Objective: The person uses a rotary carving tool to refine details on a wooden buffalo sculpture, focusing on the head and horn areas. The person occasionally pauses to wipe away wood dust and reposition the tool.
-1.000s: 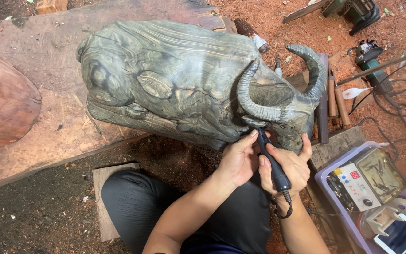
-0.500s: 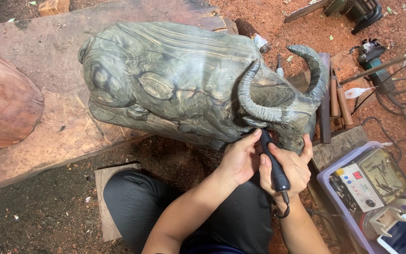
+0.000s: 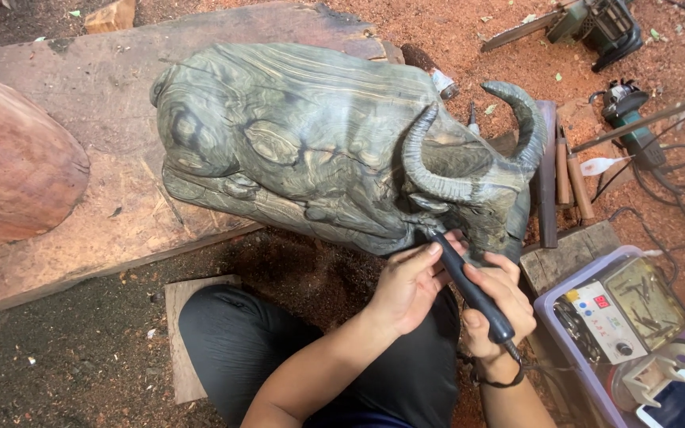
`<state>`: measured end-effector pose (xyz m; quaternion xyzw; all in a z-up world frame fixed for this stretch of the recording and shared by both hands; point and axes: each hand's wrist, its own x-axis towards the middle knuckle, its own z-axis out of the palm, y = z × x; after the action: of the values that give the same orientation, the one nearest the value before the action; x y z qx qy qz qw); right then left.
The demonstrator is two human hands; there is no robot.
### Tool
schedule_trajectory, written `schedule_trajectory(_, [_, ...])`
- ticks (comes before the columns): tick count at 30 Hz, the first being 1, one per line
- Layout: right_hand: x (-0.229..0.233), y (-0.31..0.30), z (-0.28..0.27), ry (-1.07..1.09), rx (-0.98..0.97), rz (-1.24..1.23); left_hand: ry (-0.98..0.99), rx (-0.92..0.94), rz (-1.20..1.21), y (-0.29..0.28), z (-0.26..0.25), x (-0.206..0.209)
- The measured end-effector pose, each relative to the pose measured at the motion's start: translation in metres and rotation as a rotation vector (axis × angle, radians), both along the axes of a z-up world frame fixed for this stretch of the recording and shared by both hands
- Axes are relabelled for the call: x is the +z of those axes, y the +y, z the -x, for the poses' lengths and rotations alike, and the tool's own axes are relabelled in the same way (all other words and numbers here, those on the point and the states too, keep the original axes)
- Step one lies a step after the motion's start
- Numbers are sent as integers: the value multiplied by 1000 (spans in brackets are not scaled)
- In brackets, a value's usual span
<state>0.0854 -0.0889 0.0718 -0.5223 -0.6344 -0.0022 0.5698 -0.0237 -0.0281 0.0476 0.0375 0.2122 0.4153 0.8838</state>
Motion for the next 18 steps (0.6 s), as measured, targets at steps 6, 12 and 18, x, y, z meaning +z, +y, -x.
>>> schedule_trajectory(6, [-5, 21, -6, 203, 184, -14, 68, 130, -10, 4, 1, 12])
schedule_trajectory(12, [-19, 36, -1, 175, 127, -38, -11, 5, 21, 14, 2, 13])
schedule_trajectory(18, [-21, 43, 2, 183, 109, -43, -52, 15, 50, 16, -1, 4])
